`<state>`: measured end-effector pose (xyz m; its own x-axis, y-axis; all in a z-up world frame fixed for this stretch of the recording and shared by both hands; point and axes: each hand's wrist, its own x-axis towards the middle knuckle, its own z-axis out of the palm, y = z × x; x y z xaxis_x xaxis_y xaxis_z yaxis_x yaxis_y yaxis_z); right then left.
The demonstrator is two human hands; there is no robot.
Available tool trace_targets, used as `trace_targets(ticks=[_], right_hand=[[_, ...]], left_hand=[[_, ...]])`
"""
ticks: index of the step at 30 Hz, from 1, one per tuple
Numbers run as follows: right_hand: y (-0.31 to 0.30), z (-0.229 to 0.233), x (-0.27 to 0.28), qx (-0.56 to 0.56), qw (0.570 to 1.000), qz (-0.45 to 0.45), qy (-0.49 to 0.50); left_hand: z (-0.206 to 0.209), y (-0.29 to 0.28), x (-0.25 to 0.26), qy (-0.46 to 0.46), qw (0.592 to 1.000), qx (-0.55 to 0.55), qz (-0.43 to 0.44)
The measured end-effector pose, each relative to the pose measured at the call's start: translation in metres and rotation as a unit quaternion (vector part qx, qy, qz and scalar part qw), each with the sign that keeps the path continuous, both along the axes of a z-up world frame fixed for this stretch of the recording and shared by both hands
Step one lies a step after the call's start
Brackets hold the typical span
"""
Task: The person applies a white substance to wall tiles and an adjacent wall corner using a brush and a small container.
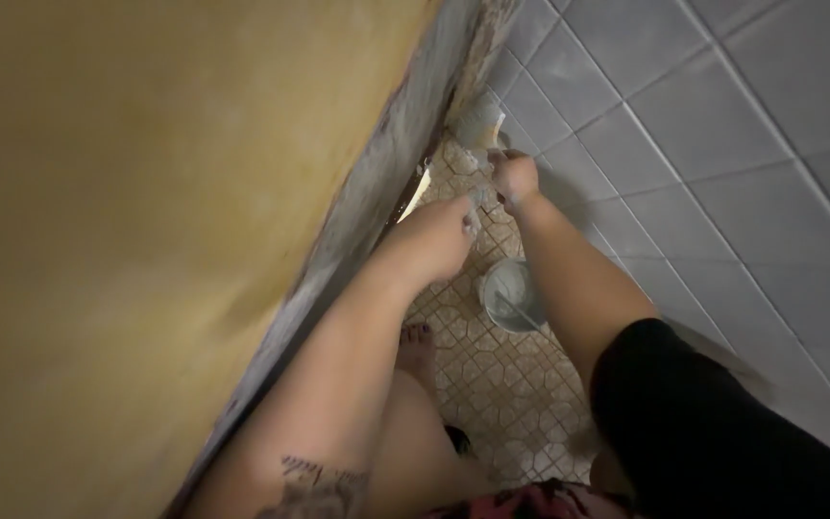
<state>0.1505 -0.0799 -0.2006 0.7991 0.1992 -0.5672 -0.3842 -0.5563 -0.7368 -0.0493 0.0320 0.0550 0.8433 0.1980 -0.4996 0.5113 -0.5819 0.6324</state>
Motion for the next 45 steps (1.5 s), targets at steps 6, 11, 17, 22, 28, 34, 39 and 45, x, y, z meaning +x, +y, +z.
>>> trace_targets(ticks=[6,11,17,22,28,34,39,45], right_hand=[[0.026,-0.023,0.012,-0.035,0.998,-0.035,0.023],[0.001,-0.025,-0.001,0.007,0.972,0.013,-0.233],[-0.023,-0.038,-0.027,0.003,0.994,-0.050,-0.095],[0.002,-0.050,0.003,0.039,0.996,-0.084,0.011],[0.026,-0.049,0.026,0.025,0.996,-0.080,0.038],[0.002,-0.074,0.014,-0.069,0.979,-0.016,-0.192],[0.018,-0.073,0.021,-0.098,0.969,0.049,-0.221],[0.000,-0.054,0.017,-0.085,0.961,0.041,-0.259]], left_hand=[[-0.008,0.006,-0.003,-0.021,1.000,0.001,0.004],[-0.017,0.007,-0.005,0.006,1.000,0.002,0.006],[-0.014,0.008,-0.003,0.012,1.000,0.000,0.014],[-0.014,0.006,-0.002,0.026,1.000,0.003,0.005],[-0.012,0.006,-0.002,0.021,1.000,0.001,0.011],[-0.011,0.006,0.001,0.033,0.999,0.007,-0.001],[-0.010,-0.001,-0.002,0.046,0.999,-0.016,-0.003],[-0.018,0.002,-0.004,0.018,1.000,-0.012,-0.001]])
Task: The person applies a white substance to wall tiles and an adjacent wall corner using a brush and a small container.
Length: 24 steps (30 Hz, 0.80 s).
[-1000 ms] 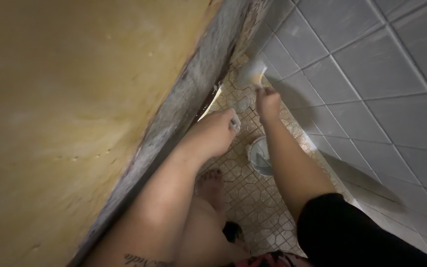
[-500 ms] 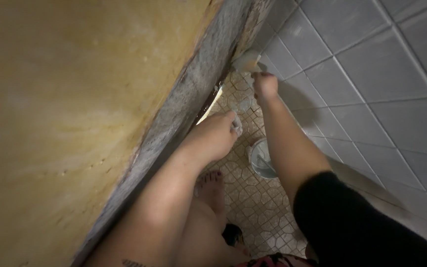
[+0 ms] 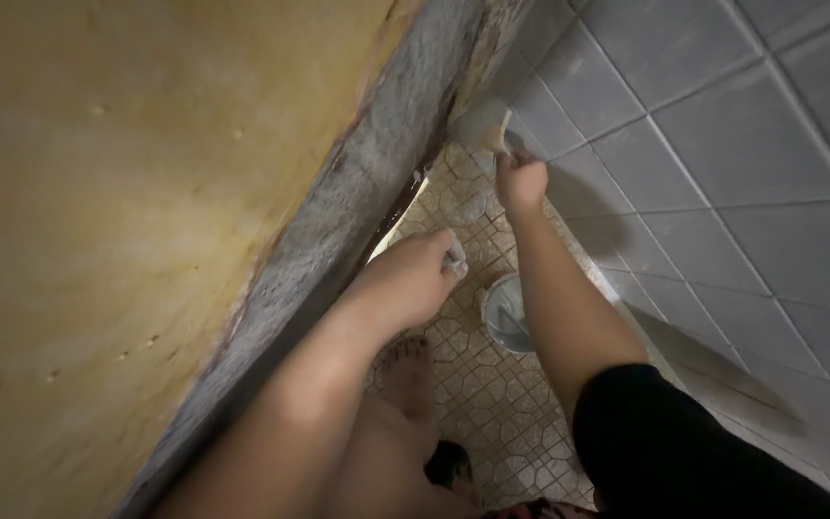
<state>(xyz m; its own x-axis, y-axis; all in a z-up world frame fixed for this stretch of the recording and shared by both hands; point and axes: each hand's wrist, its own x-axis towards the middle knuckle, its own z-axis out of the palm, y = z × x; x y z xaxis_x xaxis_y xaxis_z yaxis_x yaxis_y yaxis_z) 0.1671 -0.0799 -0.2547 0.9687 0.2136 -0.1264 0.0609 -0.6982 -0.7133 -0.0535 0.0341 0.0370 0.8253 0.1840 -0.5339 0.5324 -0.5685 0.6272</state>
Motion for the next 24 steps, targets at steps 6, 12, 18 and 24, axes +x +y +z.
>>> trace_targets(ticks=[6,12,18,24], right_hand=[[0.027,-0.002,0.003,0.029,0.993,-0.061,0.097],[0.004,-0.003,-0.008,0.090,0.988,-0.080,0.096],[0.030,0.014,0.007,0.155,0.950,-0.111,0.246],[0.014,0.002,0.003,0.159,0.941,-0.135,0.266]], left_hand=[[-0.020,0.000,0.008,0.036,0.998,-0.030,0.037],[-0.025,0.006,0.007,0.033,0.999,-0.015,0.028],[-0.022,0.002,0.007,0.077,0.997,-0.009,0.003],[-0.026,0.002,0.008,0.066,0.998,-0.003,-0.003]])
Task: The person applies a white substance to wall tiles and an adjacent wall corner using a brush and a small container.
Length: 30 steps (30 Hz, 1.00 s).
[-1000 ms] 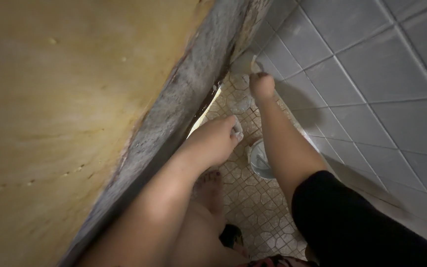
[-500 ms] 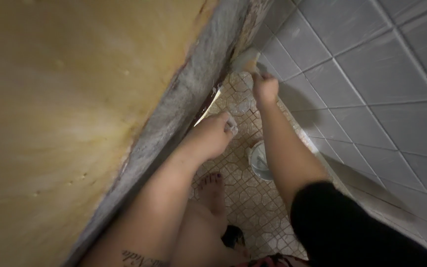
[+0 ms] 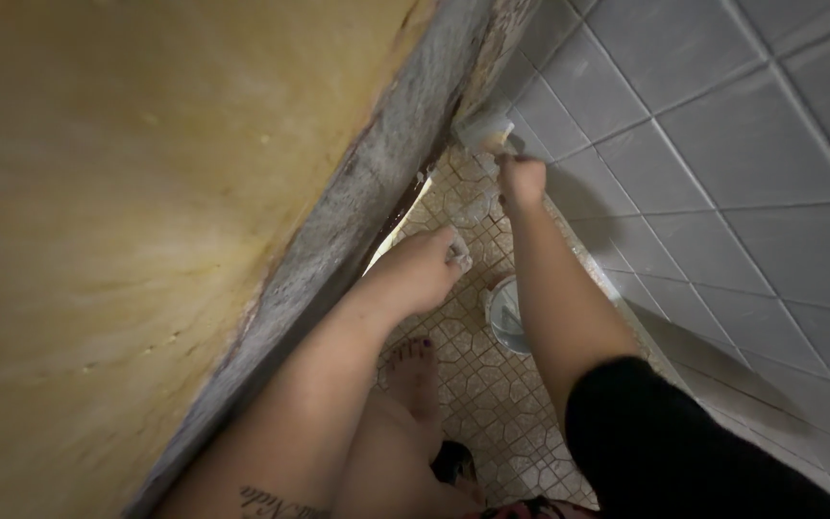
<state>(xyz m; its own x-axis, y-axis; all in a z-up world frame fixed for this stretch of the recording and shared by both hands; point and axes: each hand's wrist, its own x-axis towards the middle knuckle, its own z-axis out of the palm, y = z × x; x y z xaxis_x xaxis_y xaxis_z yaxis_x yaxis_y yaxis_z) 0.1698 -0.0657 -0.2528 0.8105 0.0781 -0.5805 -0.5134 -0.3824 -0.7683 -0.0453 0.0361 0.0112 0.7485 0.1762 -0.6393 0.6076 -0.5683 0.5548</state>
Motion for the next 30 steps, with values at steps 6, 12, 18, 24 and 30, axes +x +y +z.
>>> trace_targets(ticks=[6,12,18,24,30], right_hand=[[0.017,0.027,0.021,-0.021,0.997,0.054,-0.046],[-0.021,0.068,-0.016,0.049,0.995,0.020,-0.079],[0.005,0.098,0.003,-0.053,0.988,0.096,-0.107],[-0.036,0.141,-0.020,0.120,0.986,0.009,-0.115],[-0.048,0.091,-0.036,-0.002,0.993,0.043,-0.108]], left_hand=[[-0.007,-0.001,0.000,-0.002,1.000,-0.010,0.005],[-0.010,-0.003,0.002,-0.012,1.000,0.000,-0.009],[-0.003,-0.008,0.004,-0.017,1.000,-0.002,-0.008],[0.000,-0.007,0.004,-0.029,1.000,0.010,-0.007],[0.004,-0.009,0.003,-0.017,1.000,-0.010,-0.007]])
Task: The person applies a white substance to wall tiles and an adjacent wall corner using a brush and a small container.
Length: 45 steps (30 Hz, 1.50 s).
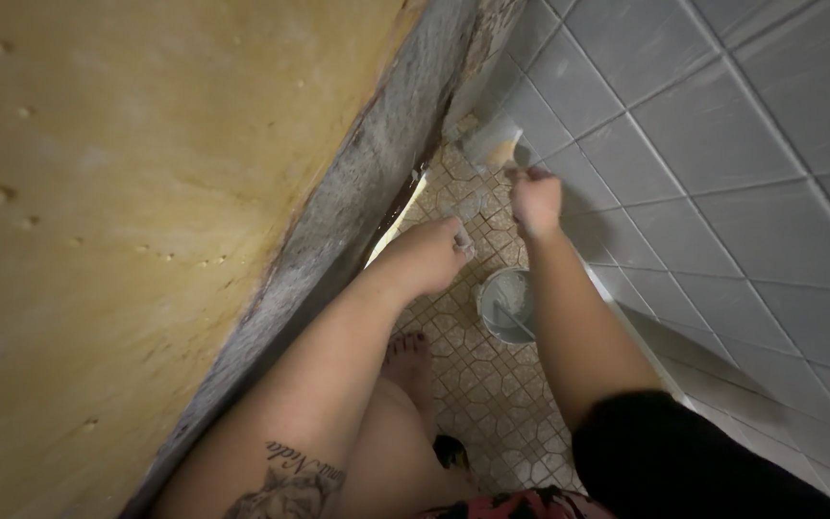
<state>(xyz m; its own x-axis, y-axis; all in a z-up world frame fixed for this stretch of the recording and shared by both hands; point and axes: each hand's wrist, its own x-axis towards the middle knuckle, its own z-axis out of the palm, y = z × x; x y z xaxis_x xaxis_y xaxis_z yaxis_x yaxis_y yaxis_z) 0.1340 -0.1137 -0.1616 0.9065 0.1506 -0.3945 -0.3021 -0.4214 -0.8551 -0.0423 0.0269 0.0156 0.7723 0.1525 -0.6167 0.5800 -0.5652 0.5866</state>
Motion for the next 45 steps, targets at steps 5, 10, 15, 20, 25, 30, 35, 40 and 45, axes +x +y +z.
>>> trace_targets(ticks=[5,10,15,20,25,30,35,40,45], right_hand=[[0.036,-0.056,0.032,-0.003,0.998,-0.001,0.057],[0.058,-0.082,0.067,0.012,0.992,0.012,0.127],[0.046,-0.096,0.079,-0.076,0.991,0.109,-0.024],[0.070,-0.086,0.068,-0.083,0.995,0.055,0.011],[0.058,0.012,0.041,0.056,0.998,0.018,0.019],[0.024,0.076,0.014,0.120,0.993,0.009,-0.004],[-0.005,0.006,0.012,0.011,0.992,0.062,-0.114],[0.041,-0.057,0.033,-0.117,0.976,0.100,-0.157],[0.045,0.007,0.038,0.047,0.997,0.016,0.056]], left_hand=[[-0.008,-0.002,0.001,-0.008,1.000,0.017,0.005],[-0.008,0.002,0.001,0.002,1.000,0.019,-0.007],[-0.010,0.005,0.005,0.010,1.000,0.006,0.005],[-0.013,0.001,0.004,0.012,1.000,0.011,-0.008],[-0.005,0.002,0.005,0.043,0.999,0.008,-0.014],[-0.012,-0.002,0.003,0.024,1.000,0.005,-0.014],[-0.015,0.000,0.003,0.020,1.000,0.014,-0.012],[-0.016,-0.003,0.004,0.003,1.000,0.008,-0.013],[-0.014,-0.002,0.003,0.009,1.000,-0.001,-0.014]])
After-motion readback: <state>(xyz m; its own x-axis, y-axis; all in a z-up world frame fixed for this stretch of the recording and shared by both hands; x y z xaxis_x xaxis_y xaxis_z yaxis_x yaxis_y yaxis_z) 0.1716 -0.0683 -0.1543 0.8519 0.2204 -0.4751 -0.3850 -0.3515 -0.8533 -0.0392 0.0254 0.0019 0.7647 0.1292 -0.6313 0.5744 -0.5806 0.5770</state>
